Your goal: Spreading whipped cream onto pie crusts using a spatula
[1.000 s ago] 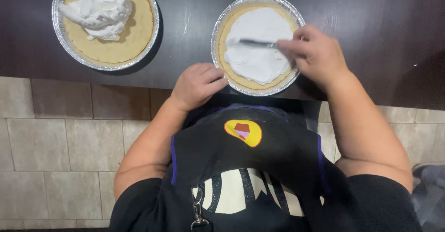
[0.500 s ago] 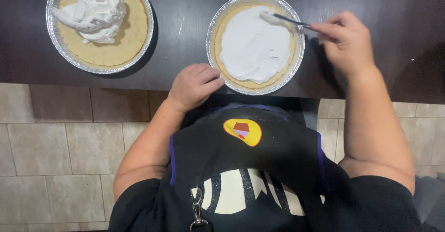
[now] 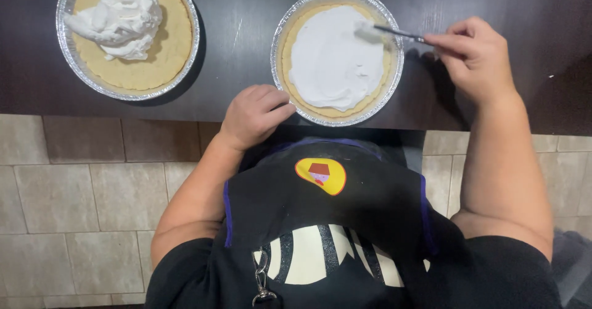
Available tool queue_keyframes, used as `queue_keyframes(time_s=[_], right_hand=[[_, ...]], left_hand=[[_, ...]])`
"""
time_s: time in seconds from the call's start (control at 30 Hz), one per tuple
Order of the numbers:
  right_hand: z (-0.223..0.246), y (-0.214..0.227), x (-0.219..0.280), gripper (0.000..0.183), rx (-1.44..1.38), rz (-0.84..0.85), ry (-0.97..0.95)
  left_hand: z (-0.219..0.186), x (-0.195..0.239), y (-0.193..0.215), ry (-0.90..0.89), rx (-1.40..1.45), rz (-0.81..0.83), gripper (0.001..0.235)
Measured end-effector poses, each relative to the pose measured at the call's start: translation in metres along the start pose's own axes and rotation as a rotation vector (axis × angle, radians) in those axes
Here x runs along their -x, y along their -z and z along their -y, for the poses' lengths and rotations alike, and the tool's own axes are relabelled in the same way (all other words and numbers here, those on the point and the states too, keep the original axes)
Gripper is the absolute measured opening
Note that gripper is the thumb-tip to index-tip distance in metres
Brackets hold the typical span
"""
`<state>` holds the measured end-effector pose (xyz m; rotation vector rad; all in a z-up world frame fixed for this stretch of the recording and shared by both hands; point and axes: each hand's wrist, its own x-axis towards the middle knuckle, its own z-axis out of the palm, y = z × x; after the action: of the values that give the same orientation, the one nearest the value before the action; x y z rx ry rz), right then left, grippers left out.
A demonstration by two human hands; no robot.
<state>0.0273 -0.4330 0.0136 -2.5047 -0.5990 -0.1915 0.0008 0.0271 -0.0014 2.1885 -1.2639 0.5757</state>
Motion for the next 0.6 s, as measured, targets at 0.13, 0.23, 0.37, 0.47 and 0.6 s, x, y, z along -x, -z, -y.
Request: queue_keyframes(time_s=[0.13,0.23,0.37,0.47,0.6], right_hand=[[0.01,-0.008,0.006,0.028,-0.02,0.062,-0.055],[0.022,-0.006,0.022,0.033,0.005,0.128,-0.061],[0.022,0.0,0.034,0.036,-0.088,0.199,0.028],[0.016,-0.004,0.027,0.03,-0.032,0.092,-0.01],[0.024,-0.019,-0.003,0.031,0.072,-0.037,-0.052]], left_hand=[[-0.001,0.0,0.002,0.008,0.011,0.0,0.014],[-0.001,0.001,0.002,0.022,0.005,0.015,0.013],[0.002,0.0,0.0,0.024,0.034,-0.004,0.01],[0.0,-0.001,-0.001,0.019,0.043,-0.012,0.011],[-0.003,-0.001,0.0,0.021,0.003,-0.021,0.011]])
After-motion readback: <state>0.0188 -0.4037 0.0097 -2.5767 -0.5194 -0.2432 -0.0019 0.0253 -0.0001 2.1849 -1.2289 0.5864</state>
